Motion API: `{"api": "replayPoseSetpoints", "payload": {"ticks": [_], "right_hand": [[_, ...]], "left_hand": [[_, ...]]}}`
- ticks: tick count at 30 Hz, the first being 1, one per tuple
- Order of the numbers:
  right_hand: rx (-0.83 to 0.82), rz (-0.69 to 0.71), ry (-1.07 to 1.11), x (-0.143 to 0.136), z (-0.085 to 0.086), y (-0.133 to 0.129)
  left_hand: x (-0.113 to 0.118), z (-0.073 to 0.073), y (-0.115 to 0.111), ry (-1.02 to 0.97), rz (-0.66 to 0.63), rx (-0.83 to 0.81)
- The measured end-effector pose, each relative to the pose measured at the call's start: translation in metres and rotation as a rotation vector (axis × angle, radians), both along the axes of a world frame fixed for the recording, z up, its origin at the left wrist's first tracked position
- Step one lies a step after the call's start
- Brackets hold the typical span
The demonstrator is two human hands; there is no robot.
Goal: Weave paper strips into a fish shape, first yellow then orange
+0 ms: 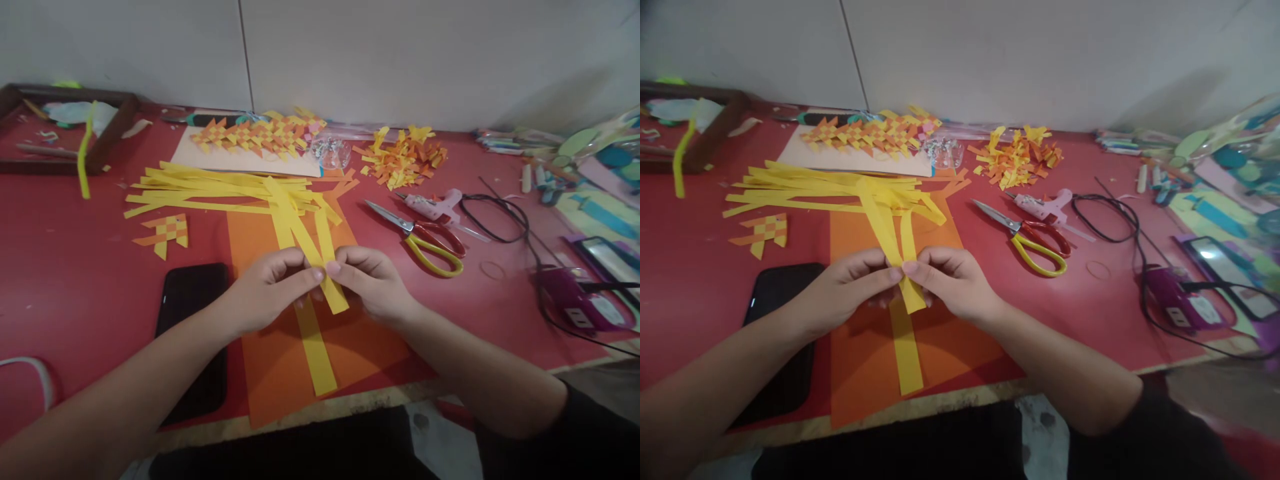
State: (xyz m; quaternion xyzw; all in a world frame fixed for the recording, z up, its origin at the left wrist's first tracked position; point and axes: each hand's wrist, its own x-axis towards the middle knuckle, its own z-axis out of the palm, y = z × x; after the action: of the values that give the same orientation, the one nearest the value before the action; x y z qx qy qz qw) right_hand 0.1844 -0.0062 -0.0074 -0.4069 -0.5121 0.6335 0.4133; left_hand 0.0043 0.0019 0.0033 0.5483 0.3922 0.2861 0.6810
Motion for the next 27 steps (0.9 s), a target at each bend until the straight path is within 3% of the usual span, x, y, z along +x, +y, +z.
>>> {"api": "replayPoseSetpoints", "payload": {"ticks": [7, 12, 14, 21, 27], "right_hand": [[0.063, -0.093, 0.007, -0.0013, -0.0017, 0.0012], [0.036, -0.098, 0.012, -0.0019, -0.0031, 0.0018], [0.030, -0.083, 0.032, -0.0014, -0.0033, 0.0015], [-0.044, 0.029, 0.023, 0.0004, 0.0003, -0.0010], [0.041, -0.034, 0.047, -0.0016, 0.0003, -0.0008]], "left_hand": [[-0.0004, 0.0012, 0.0005, 0.012, 0.089, 0.001], [-0.0020, 0.0005, -0.0022, 0.082, -0.134, 0.028], [-0.0022, 0.0001, -0.0031, 0.088, -0.161, 0.024], [-0.0014, 0.0011, -0.0013, 0.041, -0.064, -0.015], [0.0005, 0.0021, -0.0001, -0.020, 0.001, -0.071]]}}
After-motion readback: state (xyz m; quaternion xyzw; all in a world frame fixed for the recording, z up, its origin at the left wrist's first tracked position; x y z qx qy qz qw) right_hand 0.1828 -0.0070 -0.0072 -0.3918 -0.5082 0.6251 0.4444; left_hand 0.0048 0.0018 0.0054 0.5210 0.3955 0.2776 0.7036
